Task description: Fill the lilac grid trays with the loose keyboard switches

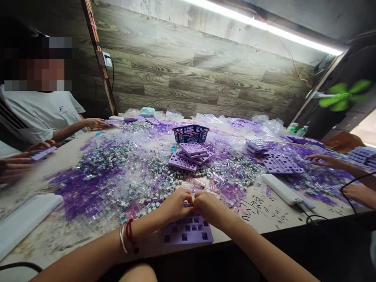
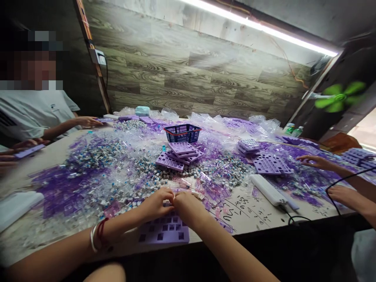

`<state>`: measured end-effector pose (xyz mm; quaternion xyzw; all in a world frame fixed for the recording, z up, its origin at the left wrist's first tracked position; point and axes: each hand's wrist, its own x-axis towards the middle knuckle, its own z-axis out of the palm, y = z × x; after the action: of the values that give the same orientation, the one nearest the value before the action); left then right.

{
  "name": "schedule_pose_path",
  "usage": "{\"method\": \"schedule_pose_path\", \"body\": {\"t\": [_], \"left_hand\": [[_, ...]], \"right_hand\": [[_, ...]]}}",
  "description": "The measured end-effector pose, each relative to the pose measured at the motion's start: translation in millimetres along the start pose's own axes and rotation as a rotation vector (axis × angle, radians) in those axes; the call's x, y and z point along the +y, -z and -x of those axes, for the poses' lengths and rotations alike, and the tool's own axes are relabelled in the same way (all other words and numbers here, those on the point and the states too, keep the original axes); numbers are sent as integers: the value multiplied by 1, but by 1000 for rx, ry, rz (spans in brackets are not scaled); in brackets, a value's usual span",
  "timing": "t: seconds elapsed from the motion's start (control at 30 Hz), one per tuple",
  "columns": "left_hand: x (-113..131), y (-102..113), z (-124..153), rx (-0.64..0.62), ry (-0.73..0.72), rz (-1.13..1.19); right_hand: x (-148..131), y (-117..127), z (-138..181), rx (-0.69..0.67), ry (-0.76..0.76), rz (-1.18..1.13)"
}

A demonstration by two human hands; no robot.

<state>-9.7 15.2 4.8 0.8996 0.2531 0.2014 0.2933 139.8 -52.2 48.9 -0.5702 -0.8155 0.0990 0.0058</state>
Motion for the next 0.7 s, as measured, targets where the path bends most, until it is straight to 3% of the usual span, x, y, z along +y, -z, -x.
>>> {"method": "schedule_pose_path", "body": {"t": [0.2,0.33,0.5,0.7], "left_hand": [[-2,-3,0,3,4,14],[-2,-3,8,42,8,-29],[2,0,15,75,61,-92],[-5,0,10,106,39,-50]], "right_hand": [[-5,-9,2,124,-11,2],[14,-5,-9,125,-31,-168],[32,-5,-45,370,-176,-319],[20,-27,-89,378,-165,-313]]}}
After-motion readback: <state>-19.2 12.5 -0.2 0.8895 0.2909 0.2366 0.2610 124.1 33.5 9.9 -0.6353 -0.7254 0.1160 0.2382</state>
